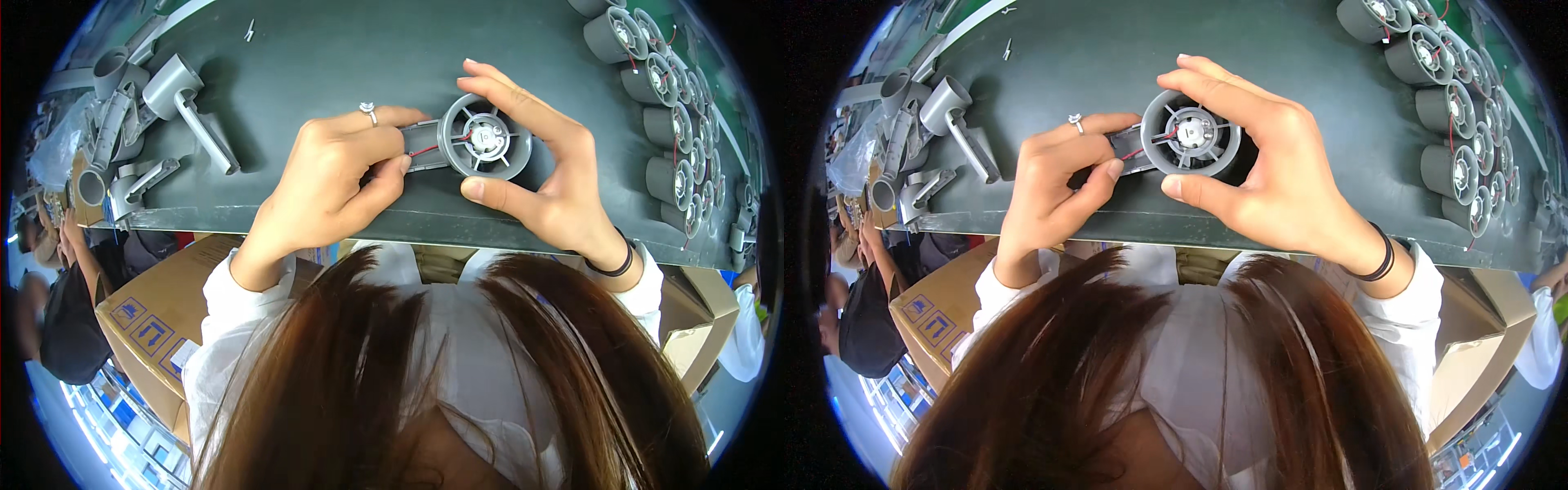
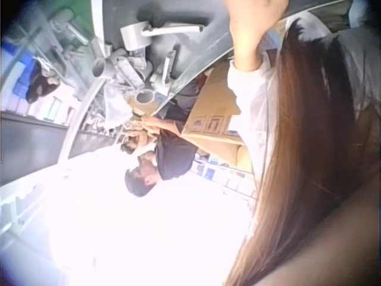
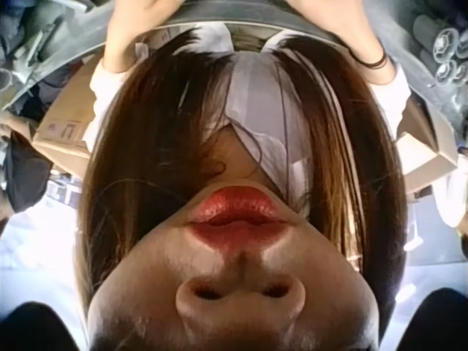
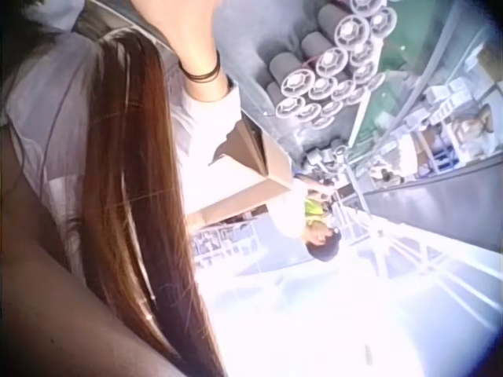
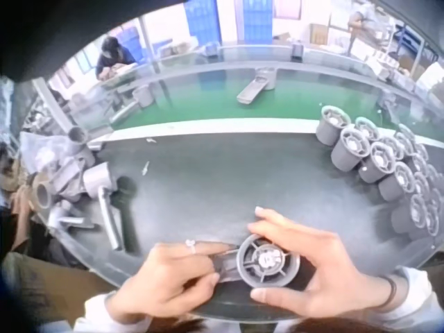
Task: Assembling the internal components, motor, and housing of small handheld electric fans.
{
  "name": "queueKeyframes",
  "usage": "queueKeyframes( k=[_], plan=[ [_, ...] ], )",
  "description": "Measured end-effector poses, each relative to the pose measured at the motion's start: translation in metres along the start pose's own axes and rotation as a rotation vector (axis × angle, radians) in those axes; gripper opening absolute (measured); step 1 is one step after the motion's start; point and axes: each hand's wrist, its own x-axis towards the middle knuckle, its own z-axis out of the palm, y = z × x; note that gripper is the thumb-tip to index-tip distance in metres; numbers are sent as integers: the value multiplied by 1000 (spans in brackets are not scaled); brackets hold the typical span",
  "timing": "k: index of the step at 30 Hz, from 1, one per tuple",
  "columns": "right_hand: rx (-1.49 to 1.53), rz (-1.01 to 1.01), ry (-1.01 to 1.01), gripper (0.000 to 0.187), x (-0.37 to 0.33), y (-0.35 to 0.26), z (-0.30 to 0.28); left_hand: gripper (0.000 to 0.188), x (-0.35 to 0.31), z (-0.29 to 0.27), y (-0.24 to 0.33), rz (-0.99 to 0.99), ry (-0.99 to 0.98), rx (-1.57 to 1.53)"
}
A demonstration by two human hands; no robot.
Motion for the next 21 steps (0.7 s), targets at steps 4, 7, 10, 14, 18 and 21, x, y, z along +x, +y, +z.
queueKeyframes(
  k=[4,7,10,14,18,21],
  plan=[
    [22,-3,11,66,0,-3,2,6,0,-3,0,-30,-31,64],
    [57,0,27,65,0,-1,4,6,-2,-1,-2,-35,11,89],
    [44,-48,40,64,1,1,3,7,-3,-1,-3,-26,18,144],
    [-26,-54,38,63,2,4,4,7,-4,1,-7,20,45,140],
    [-23,-84,40,62,1,5,6,7,-6,-1,-7,35,24,173],
    [-10,-95,50,62,1,4,6,7,-5,-2,-6,56,-23,190]
  ],
)
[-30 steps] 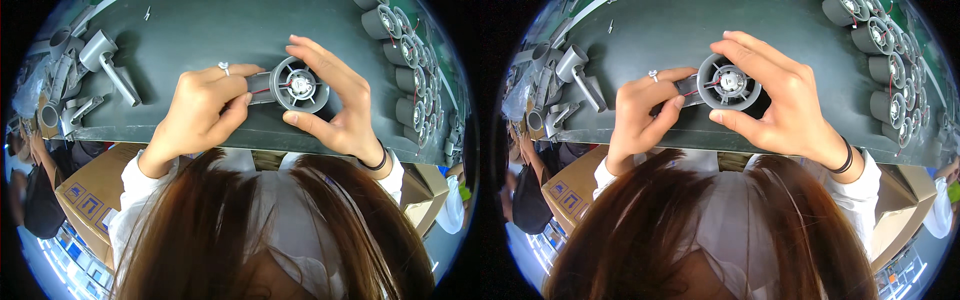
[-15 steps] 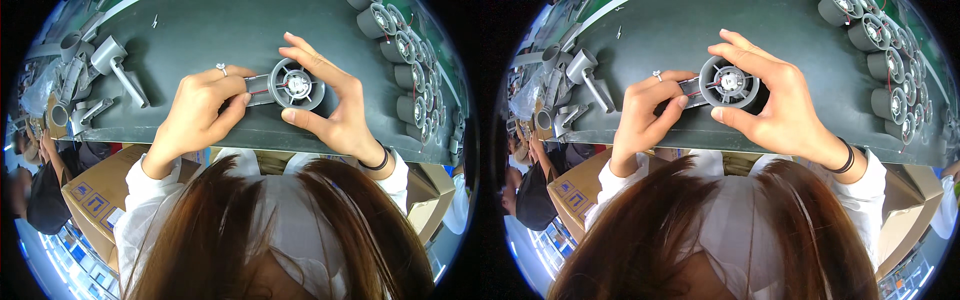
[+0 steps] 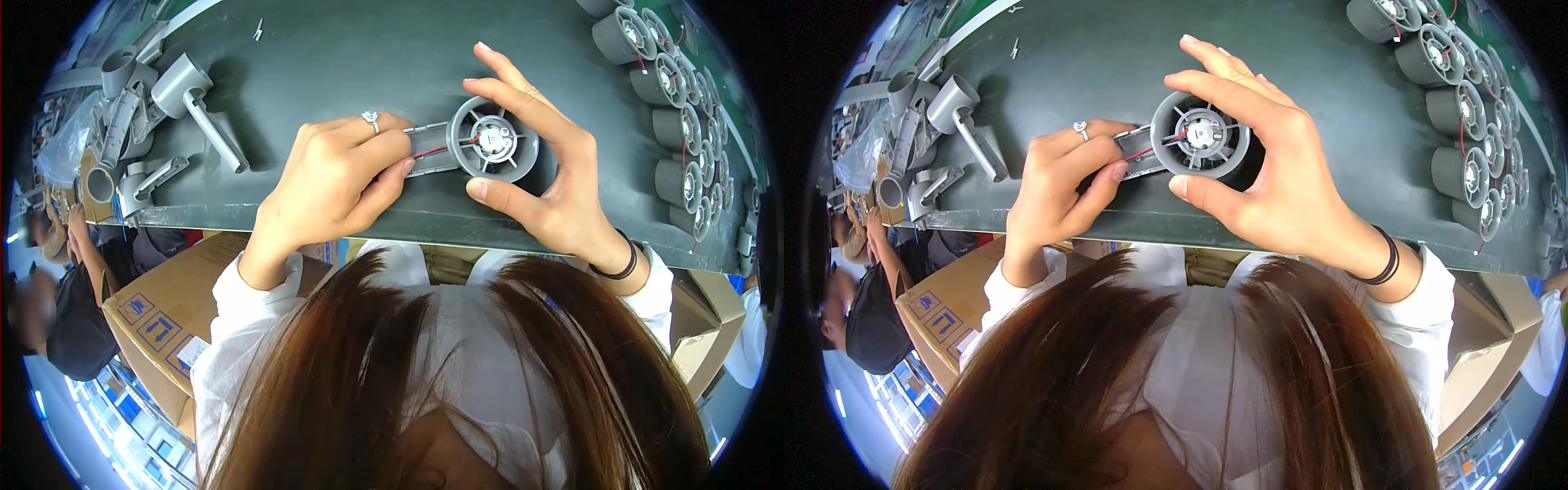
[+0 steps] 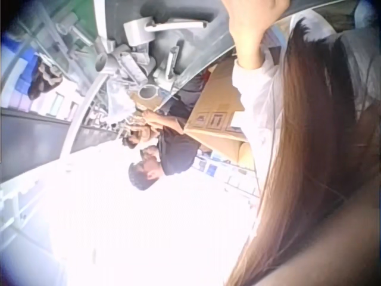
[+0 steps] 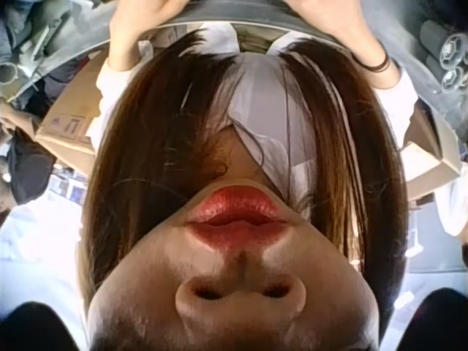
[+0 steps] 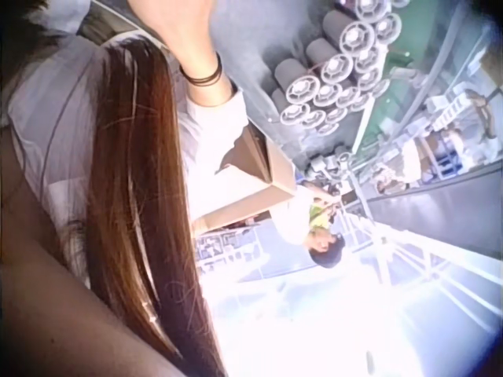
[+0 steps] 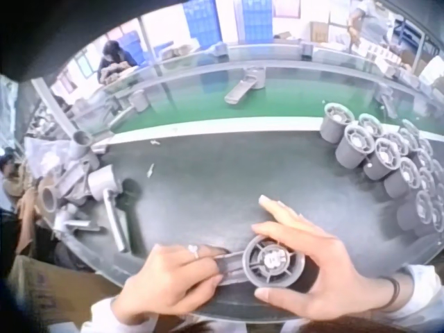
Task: Assembling the internal components, motor, and housing of small handheld electric fans.
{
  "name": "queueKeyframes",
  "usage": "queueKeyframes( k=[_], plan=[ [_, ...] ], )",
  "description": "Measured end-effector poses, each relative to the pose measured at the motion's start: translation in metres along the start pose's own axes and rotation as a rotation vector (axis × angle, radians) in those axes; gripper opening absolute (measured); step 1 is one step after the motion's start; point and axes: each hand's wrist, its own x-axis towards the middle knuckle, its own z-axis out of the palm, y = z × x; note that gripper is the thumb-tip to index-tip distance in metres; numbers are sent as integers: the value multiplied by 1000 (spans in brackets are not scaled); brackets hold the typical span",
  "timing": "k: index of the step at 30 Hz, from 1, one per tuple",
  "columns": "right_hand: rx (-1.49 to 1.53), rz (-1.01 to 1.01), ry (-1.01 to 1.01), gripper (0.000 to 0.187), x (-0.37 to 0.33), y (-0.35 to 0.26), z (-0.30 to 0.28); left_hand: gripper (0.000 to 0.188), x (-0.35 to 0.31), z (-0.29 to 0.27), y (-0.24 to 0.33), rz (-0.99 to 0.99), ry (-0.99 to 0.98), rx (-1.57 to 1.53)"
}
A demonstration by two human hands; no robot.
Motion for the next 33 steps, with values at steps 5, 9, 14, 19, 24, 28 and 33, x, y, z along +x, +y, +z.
queueKeyframes(
  k=[5,9,14,19,24,28,33],
  plan=[
    [44,30,22,62,-3,2,2,6,0,0,1,16,-30,38],
    [-3,-5,18,62,-3,4,2,6,-2,0,-1,14,-22,32],
    [-3,11,15,63,1,8,0,7,0,-6,-8,7,-28,-15],
    [-103,-30,5,64,3,5,-10,7,5,-14,-6,33,-81,23],
    [-150,29,29,64,-4,-4,-10,7,2,-15,-4,-11,-104,59],
    [-219,-11,46,63,-7,-9,-2,9,-1,-26,3,-101,-83,-6],
    [-218,-18,155,56,-6,-8,-4,15,12,-67,1,-271,46,-22]
  ],
)
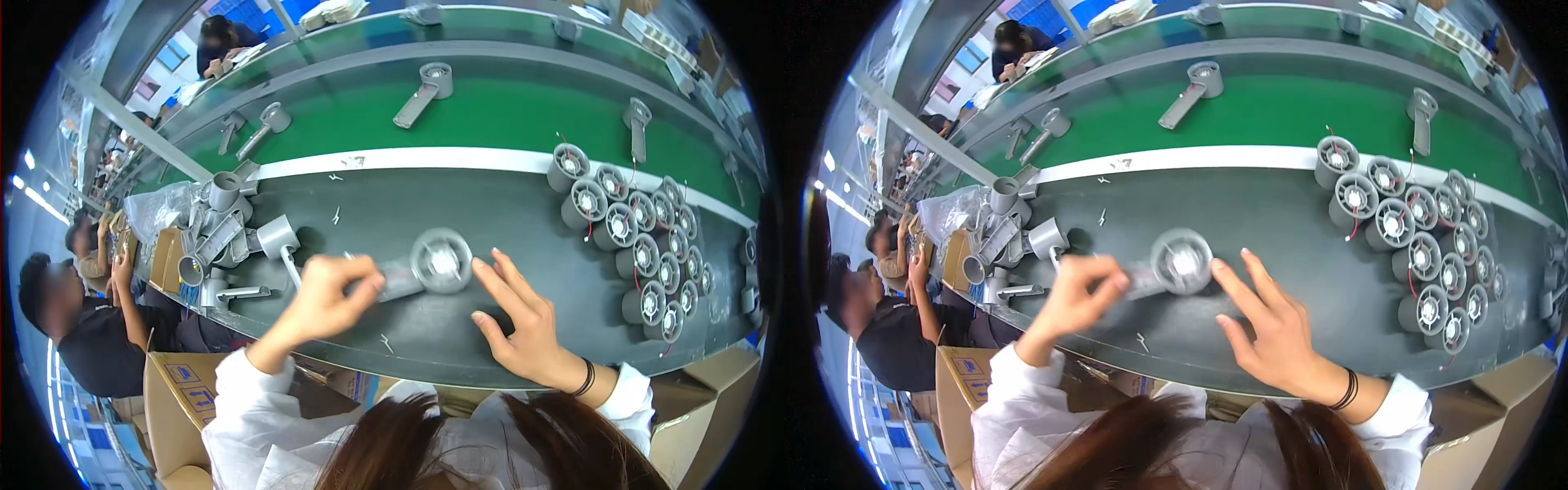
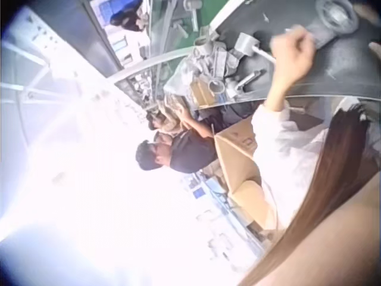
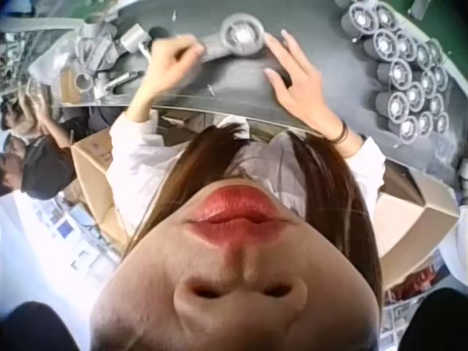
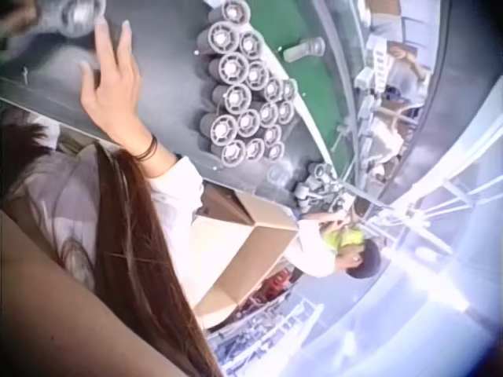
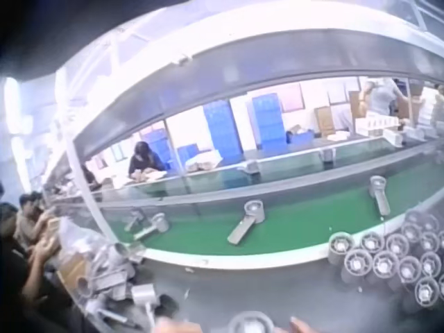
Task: Assembling the internal components, motor, and housing of small handheld electric fans.
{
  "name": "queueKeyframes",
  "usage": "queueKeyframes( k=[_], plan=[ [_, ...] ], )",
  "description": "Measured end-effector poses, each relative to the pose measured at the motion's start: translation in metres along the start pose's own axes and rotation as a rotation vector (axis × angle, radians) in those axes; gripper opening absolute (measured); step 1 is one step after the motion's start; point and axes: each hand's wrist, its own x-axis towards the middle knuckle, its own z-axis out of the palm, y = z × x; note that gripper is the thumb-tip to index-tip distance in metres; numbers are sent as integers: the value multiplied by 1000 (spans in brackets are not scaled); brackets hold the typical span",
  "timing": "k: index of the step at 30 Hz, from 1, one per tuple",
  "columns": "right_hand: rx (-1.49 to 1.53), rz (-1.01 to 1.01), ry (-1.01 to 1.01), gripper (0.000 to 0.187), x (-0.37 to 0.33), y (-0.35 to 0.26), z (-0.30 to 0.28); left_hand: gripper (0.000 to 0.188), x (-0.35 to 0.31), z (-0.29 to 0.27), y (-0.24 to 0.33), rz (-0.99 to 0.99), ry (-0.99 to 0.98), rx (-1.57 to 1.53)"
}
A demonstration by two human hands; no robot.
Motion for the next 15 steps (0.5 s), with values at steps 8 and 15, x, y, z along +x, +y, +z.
queueKeyframes(
  k=[8,15],
  plan=[
    [-35,-42,54,47,6,-1,-6,28,152,-67,-108,-320,415,420],
    [-167,-55,176,34,11,13,-9,27,253,-51,-229,-252,601,468]
  ],
)
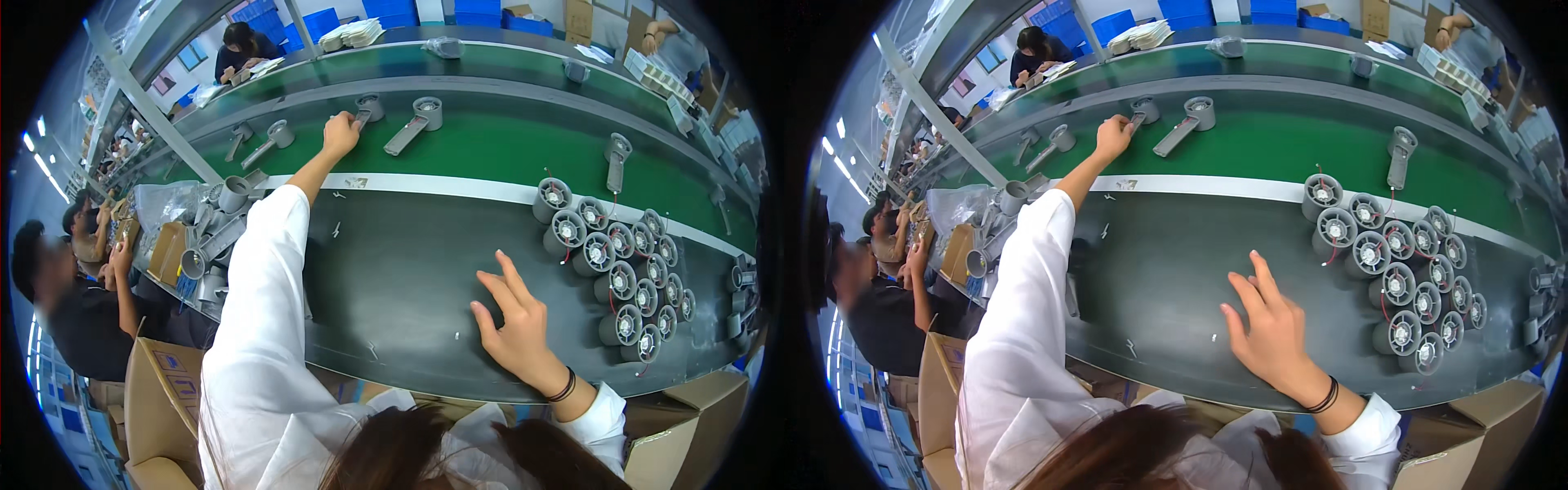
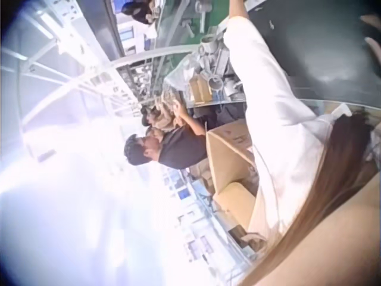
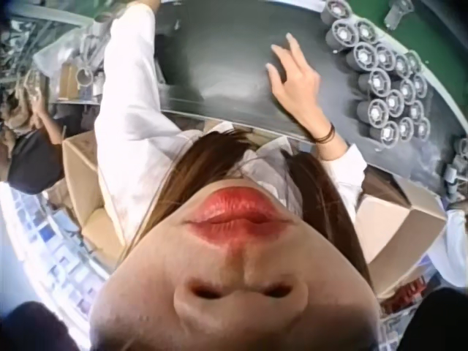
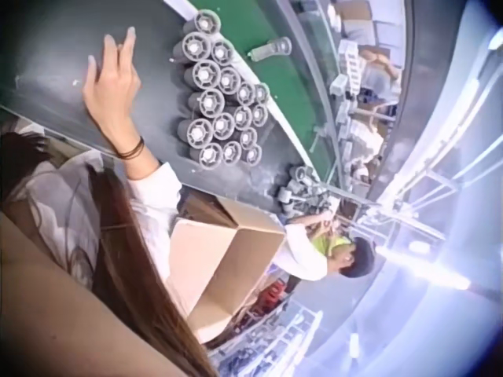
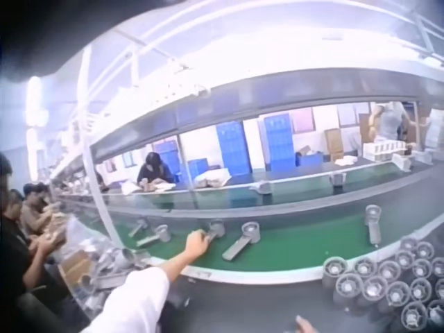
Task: Assembling the internal components, motor, and housing of small handheld electric fans.
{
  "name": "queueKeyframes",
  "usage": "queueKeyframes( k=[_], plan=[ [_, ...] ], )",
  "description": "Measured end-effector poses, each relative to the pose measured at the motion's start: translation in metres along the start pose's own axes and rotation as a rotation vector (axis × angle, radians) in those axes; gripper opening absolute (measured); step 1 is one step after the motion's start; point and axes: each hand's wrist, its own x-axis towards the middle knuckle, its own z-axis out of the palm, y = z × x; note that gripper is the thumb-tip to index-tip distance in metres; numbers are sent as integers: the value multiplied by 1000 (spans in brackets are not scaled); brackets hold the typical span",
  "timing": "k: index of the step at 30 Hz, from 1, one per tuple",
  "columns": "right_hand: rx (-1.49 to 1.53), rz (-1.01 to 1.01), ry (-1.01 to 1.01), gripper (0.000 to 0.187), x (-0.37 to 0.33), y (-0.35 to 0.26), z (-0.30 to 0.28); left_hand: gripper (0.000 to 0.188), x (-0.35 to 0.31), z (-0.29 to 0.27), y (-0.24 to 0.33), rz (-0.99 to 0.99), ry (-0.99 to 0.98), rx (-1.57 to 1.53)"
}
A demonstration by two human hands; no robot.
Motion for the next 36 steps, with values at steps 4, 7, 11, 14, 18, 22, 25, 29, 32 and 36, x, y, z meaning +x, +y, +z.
queueKeyframes(
  k=[4,7,11,14,18,22,25,29,32,36],
  plan=[
    [-27,-40,22,34,2,-1,0,40,11,-13,-10,39,67,130],
    [-53,-45,20,33,0,-4,-2,40,1,-75,12,192,-153,163],
    [-29,-23,-36,34,4,-5,-5,40,-32,-167,29,218,-789,173],
    [-75,-113,-6,34,-1,-7,-6,39,-78,-222,56,223,-1039,348],
    [-84,-158,-33,33,1,-10,-4,54,-117,-247,53,66,-1243,495],
    [-104,-160,-12,32,-1,-14,-7,96,-129,-232,29,345,-1172,439],
    [-90,-196,-13,31,5,-10,-4,91,-145,-226,23,318,-1198,371],
    [-77,-189,16,31,3,-9,-5,65,-148,-213,18,390,-1167,315],
    [-89,-215,57,32,1,-7,-8,59,-154,-213,33,597,-940,109],
    [-92,-197,95,33,1,-6,-11,54,-179,-200,72,706,-475,-285]
  ],
)
